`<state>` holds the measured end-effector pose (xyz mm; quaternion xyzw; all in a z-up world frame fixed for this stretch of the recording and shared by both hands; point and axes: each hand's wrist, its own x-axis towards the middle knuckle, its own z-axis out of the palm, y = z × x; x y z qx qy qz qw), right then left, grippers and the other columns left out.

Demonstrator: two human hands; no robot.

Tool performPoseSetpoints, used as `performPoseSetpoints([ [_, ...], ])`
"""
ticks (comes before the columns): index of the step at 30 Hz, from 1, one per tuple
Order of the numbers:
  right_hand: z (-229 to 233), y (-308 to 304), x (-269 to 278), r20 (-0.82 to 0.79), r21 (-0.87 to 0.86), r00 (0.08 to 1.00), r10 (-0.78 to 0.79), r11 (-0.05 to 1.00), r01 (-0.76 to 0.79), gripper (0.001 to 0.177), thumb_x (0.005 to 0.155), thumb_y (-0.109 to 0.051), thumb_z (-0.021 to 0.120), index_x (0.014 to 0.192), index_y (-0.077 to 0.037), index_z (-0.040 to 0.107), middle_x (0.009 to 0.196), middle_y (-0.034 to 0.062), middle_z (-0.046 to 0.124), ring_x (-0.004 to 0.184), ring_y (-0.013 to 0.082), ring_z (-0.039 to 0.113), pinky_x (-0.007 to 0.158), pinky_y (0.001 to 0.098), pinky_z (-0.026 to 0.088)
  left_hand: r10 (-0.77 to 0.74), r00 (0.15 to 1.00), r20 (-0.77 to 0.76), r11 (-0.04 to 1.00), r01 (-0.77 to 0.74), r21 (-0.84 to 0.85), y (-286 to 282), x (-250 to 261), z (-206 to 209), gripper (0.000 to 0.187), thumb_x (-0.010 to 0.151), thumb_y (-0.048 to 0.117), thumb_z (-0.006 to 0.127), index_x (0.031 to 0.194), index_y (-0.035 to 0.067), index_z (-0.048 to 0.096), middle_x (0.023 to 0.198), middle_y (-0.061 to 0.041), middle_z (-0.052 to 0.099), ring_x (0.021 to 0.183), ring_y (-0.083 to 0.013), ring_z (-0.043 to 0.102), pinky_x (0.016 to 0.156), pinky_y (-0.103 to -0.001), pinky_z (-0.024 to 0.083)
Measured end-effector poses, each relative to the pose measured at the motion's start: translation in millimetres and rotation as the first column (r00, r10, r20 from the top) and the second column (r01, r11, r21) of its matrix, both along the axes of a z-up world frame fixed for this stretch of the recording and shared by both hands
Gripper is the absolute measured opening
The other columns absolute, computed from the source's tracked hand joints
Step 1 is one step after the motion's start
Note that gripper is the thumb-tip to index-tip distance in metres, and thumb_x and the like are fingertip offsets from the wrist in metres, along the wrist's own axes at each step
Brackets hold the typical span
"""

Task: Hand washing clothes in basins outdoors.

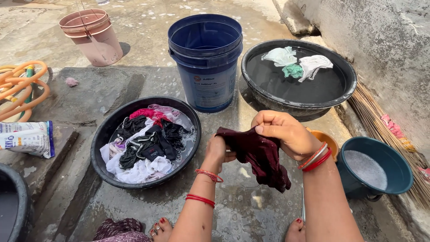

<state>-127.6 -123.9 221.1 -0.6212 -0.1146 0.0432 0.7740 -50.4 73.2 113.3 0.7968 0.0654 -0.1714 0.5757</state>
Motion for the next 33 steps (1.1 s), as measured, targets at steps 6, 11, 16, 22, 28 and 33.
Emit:
performPoseSetpoints([
  [6,18,-1,-16,-0.233,-0.385,0.87,0.435,0.78,-0.493,0.024,0.094,-0.014,0.075,0.109,0.005,0.073,0.088,0.005,0.071,0.081,0.0083,0.062,0.071,0.0253,0.049,-0.175,0.973,-0.148,0.506,-0.04,-0.861,1,5,12,0.053,0.103,0.03,0.039,0.153,0.015,0.047,0.101,-0.005,0.069,0.089,-0.0208,0.07,0.084,-0.039,0.058],
  [11,9,-15,-7,-0.215,-0.41,0.945,0.249,0.855,-0.318,0.037,0.091,-0.014,0.07,0.123,0.003,0.07,0.102,0.0053,0.077,0.094,0.0087,0.07,0.087,0.027,0.056,-0.376,0.926,0.039,0.304,0.163,-0.939,14,-1,38,0.056,0.103,0.025,0.037,0.156,0.007,0.043,0.103,-0.007,0.07,0.086,-0.019,0.07,0.082,-0.034,0.057],
  [16,-62,-7,25,-0.257,-0.187,0.958,0.13,0.965,-0.182,0.038,0.098,-0.011,0.061,0.13,0.008,0.067,0.108,0.0096,0.073,0.088,0.0132,0.061,0.097,0.0295,0.055,-0.486,0.854,0.189,0.207,0.322,-0.924,28,1,73,0.055,0.109,0.023,0.04,0.159,0.0,0.043,0.116,-0.008,0.069,0.095,-0.0172,0.068,0.085,-0.031,0.055],
  [22,-128,54,43,-0.387,-0.108,0.919,-0.075,0.994,0.036,0.041,0.101,-0.012,0.054,0.138,0.006,0.054,0.127,0.016,0.066,0.11,0.0225,0.066,0.095,0.0366,0.056,-0.574,0.777,0.261,0.19,0.435,-0.88,27,-13,92,0.058,0.105,0.024,0.045,0.153,-0.009,0.045,0.135,-0.011,0.066,0.111,-0.0159,0.064,0.1,-0.029,0.051],
  [28,-147,52,24,-0.264,-0.62,0.89,-0.372,0.772,0.139,0.062,0.095,-0.022,0.06,0.153,-0.016,0.039,0.147,0.0088,0.053,0.132,0.0232,0.054,0.104,0.0373,0.048,-0.653,0.723,0.225,0.109,0.384,-0.917,22,-37,97,0.056,0.109,0.022,0.049,0.15,-0.015,0.043,0.136,-0.018,0.063,0.113,-0.0199,0.064,0.102,-0.034,0.051],
  [33,-149,46,8,-0.344,-0.521,0.861,-0.374,0.839,0.156,0.057,0.093,-0.022,0.063,0.147,-0.013,0.047,0.143,0.0093,0.058,0.127,0.0231,0.057,0.102,0.0376,0.049,-0.763,0.596,0.25,-0.006,0.38,-0.925,14,-65,132,0.062,0.106,0.02,0.047,0.16,-0.01,0.037,0.142,-0.016,0.062,0.119,-0.0167,0.063,0.108,-0.03,0.049],
])
